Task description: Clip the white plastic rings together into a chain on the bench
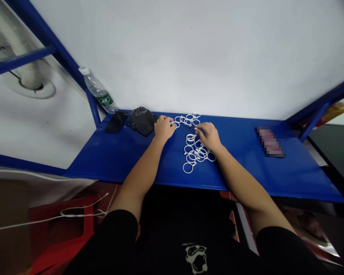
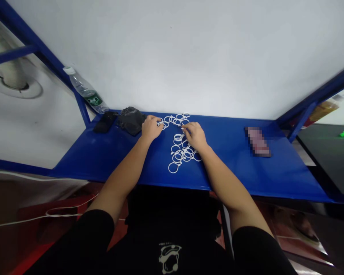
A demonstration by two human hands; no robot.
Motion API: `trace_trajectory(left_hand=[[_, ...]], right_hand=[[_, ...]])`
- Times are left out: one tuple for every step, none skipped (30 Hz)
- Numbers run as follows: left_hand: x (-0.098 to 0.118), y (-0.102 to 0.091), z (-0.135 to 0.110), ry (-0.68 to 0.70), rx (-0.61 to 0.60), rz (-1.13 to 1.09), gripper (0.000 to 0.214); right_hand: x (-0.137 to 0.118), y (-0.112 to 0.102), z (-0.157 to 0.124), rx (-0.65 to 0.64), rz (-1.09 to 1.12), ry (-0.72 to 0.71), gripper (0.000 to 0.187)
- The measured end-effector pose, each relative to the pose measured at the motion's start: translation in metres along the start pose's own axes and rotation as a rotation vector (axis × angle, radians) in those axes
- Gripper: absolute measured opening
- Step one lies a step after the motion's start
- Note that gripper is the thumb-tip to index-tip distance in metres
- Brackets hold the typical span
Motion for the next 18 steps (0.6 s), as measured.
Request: trace_trajectory(left_hand=[[-0.004,0.005,0.000,-0.008,-0.020,0.002,0.016],[-0.005,0.010,-0.001,0.001,-0.030,-0.008,0.022],[-0.005,0.014,-0.002,0.024,-0.030,-0.025,0.028],[-0.003,0.017,-0.003,0.052,-0.032,-0.041,0.033],[-0.001,0.021,-0.003,0.079,-0.042,-0.052,0.037],[0.000,0.023,-0.004,0.102,-0.051,-0.061,0.038],[0.002,0.025,-0.004,0.118,-0.064,-0.067,0.038],[0.003,0.026,-0.005,0.130,-0.076,-0.071,0.037],[0.005,0.027,-0.005,0.141,-0.087,-0.075,0.036],[0.007,0.027,-0.005,0.154,-0.098,-0.078,0.033],[0.009,0.026,-0.005,0.168,-0.109,-0.079,0.030],[0.011,0.026,-0.005,0.183,-0.120,-0.078,0.027],[0.014,0.026,-0.005,0.197,-0.132,-0.074,0.024],[0.016,0.026,-0.006,0.207,-0.142,-0.068,0.020],[0.018,0.026,-0.007,0.213,-0.152,-0.061,0.017],[0.020,0.026,-0.008,0.215,-0.158,-0.050,0.016],[0.022,0.025,-0.008,0.215,-0.161,-0.037,0.015],[0.024,0.024,-0.009,0.211,-0.160,-0.019,0.015]], right_hand=[[-0.001,0.002,0.000,-0.024,0.001,-0.006,0.022],[-0.002,0.005,-0.001,-0.051,0.005,-0.012,0.022],[-0.004,0.008,-0.001,-0.084,0.014,-0.019,0.022],[-0.006,0.012,-0.002,-0.119,0.026,-0.027,0.023],[-0.009,0.015,-0.003,-0.154,0.042,-0.036,0.023],[-0.011,0.019,-0.004,-0.189,0.060,-0.047,0.023],[-0.014,0.022,-0.005,-0.221,0.078,-0.059,0.024],[-0.017,0.025,-0.006,-0.250,0.093,-0.070,0.024],[-0.019,0.027,-0.006,-0.274,0.103,-0.079,0.024],[-0.021,0.028,-0.007,-0.292,0.108,-0.085,0.024],[-0.022,0.029,-0.007,-0.305,0.110,-0.088,0.024],[-0.023,0.029,-0.007,-0.313,0.111,-0.090,0.024],[-0.024,0.029,-0.006,-0.315,0.112,-0.089,0.024],[-0.024,0.028,-0.006,-0.315,0.114,-0.088,0.024],[-0.025,0.028,-0.006,-0.315,0.116,-0.087,0.023],[-0.025,0.027,-0.005,-0.314,0.117,-0.085,0.022],[-0.025,0.027,-0.005,-0.311,0.115,-0.083,0.021],[-0.025,0.027,-0.005,-0.309,0.111,-0.082,0.020]])
Point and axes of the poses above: each hand's wrist, its own z-axis towards the middle knuckle, its own y-axis out of the palm, x = y × z, the point moved 9 cm from there along z, towards the middle knuckle, and after that the axes turned 6 degrees about x, right-handed, at the moved point
